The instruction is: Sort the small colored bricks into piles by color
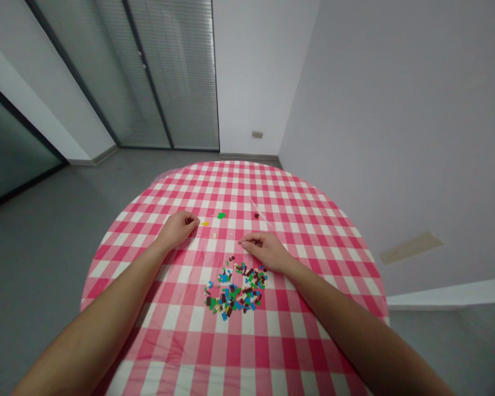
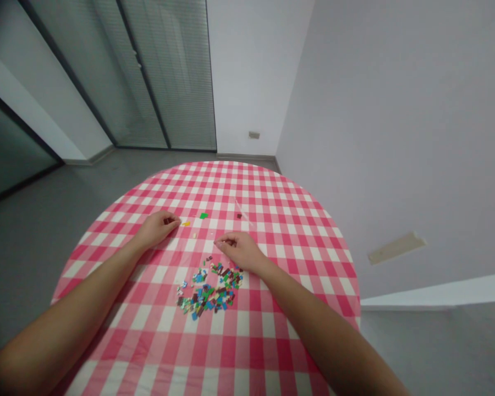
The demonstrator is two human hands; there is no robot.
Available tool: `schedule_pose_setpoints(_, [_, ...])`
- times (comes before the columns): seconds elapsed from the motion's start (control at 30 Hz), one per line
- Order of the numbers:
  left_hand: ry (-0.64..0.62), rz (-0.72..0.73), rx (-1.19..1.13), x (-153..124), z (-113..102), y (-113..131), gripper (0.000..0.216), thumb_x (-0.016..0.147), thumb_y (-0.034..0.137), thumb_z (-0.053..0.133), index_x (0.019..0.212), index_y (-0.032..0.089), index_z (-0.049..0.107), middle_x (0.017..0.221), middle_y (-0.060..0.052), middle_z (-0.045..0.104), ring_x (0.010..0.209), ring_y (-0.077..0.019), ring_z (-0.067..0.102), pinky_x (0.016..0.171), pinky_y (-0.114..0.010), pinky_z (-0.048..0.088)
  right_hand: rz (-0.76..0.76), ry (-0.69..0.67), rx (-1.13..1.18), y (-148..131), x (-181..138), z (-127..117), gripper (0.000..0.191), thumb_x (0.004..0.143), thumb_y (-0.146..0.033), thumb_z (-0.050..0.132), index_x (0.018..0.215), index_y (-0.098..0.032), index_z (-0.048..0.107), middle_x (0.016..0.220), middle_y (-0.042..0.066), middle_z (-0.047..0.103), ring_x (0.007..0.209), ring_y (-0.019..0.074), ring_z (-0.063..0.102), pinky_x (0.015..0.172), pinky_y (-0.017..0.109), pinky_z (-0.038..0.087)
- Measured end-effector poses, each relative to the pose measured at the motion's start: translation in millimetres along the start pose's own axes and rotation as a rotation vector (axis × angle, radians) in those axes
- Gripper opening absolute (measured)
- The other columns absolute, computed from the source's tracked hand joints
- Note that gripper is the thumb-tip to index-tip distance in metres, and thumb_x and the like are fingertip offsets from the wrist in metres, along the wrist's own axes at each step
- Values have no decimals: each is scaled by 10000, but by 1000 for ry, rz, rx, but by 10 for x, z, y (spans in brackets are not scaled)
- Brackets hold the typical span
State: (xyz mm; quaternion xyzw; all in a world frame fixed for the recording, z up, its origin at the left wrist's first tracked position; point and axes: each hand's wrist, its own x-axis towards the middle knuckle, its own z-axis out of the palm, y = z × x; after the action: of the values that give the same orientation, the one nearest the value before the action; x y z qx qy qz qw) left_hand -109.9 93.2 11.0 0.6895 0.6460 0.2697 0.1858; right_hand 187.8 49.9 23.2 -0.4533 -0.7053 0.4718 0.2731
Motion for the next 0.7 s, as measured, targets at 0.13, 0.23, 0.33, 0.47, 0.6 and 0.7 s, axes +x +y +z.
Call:
schedule_pose_setpoints(0.13, [7,10,13,13,33,-3,188,771,314,584,739,185,717,759,-60,734,698,-212,648,657,-302,458,-3,-9,-3,-17,-2,-3,227,894,-307,601,936,-147,755,791,58,715,636,131,564,594,254,431])
schedule_pose_setpoints(0.23, [6,22,17,20,35,-14,186,764,307,586,725,188,724,737,-56,729,689,-208,649,639,-297,453,-6,-10,-7,-13,-3,-1,230,898,-313,596,936,-149,753,791,55,714,640,133,566,599,256,436])
schedule_pose_setpoints(0.33, [-2,15,10,21,33,-27,194,765,313,590,737,190,737,716,-54,726,678,-207,651,633,-299,460,-18,-6,-12,-2,-2,3,228,900,-317,591,925,-155,751,802,55,717,663,141,579,615,261,444])
schedule_pose_setpoints(0.47, [-9,12,-9,19,32,-49,229,769,333,592,796,192,769,764,-61,745,701,-218,666,657,-313,486,-32,-7,-8,-1,-1,3,227,896,-316,589,912,-154,748,806,57,716,669,145,585,617,261,440])
schedule_pose_setpoints(0.6, [-18,19,-26,14,32,-66,274,779,364,588,843,190,790,854,-72,763,765,-241,684,697,-331,500,-19,-9,-1,-15,-2,-6,227,893,-316,591,919,-149,742,792,52,709,628,131,562,571,249,408])
schedule_pose_setpoints(0.7, [-21,32,-20,9,30,-70,288,787,380,587,860,198,798,888,-74,765,795,-248,689,709,-332,503,-19,-4,-4,-19,-1,-16,212,893,-314,594,914,-160,739,810,53,718,643,135,576,587,258,425])
